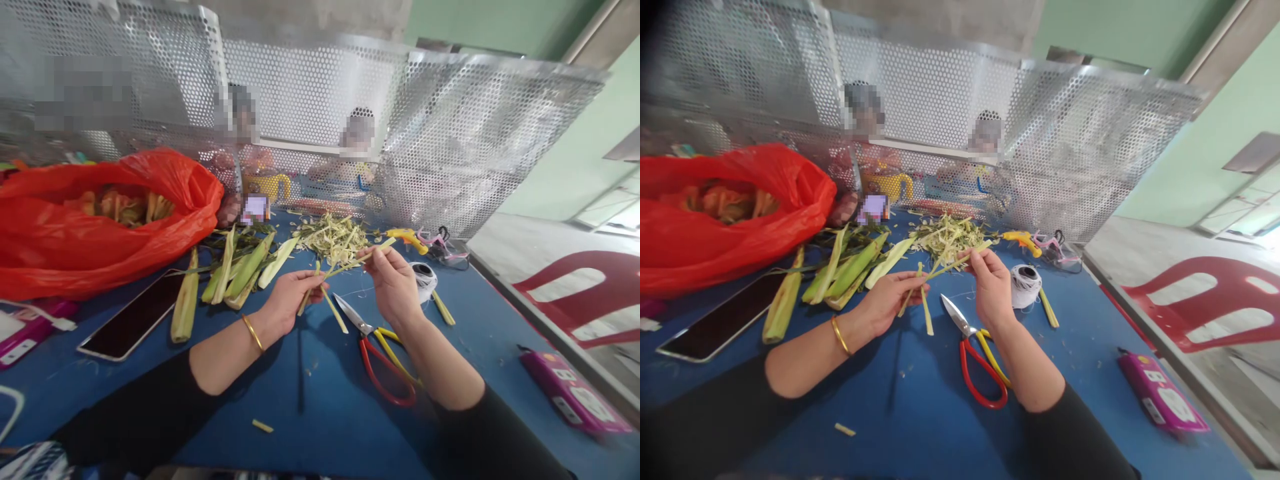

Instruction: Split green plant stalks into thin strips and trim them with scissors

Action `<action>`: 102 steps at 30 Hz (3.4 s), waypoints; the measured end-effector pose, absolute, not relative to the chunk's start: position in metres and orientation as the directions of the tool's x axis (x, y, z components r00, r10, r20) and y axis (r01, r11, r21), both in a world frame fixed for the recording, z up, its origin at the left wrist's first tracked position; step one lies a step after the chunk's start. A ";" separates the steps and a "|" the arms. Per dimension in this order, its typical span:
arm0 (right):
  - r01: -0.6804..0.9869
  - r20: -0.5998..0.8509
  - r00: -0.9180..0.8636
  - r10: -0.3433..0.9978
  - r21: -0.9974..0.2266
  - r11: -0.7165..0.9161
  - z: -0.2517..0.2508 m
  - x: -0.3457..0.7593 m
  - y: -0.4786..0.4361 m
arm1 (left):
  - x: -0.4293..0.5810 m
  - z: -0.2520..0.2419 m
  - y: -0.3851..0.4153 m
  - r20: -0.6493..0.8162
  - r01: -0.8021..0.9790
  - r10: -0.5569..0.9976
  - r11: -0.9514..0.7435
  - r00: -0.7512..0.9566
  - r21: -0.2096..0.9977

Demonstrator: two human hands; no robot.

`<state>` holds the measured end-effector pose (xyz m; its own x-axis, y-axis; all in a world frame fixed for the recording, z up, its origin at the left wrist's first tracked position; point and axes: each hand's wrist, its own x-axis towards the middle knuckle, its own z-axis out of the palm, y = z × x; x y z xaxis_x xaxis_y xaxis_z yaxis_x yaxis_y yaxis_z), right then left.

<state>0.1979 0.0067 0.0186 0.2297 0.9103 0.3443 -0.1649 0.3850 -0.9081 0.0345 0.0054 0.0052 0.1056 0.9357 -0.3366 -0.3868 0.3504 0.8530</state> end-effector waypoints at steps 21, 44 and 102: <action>0.385 0.107 -0.037 0.994 -0.916 0.113 0.022 0.190 -0.003 | 0.038 -0.001 0.000 -0.104 -0.156 0.977 0.134 0.189 0.979; 0.608 0.303 -0.109 0.947 -0.733 0.305 0.010 0.188 -0.006 | 0.033 -0.009 0.000 0.086 0.129 0.951 -0.129 0.297 0.983; -0.040 -0.056 0.111 0.992 -0.998 -0.052 0.003 0.190 0.008 | 0.035 0.004 -0.004 -0.251 -0.075 0.873 0.309 0.418 0.948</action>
<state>0.1904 0.0076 0.0035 0.1105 0.9923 -0.0564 -0.0404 -0.0522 -0.9978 0.0349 -0.0044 0.0040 0.4179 0.8731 -0.2512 -0.0747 0.3085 0.9483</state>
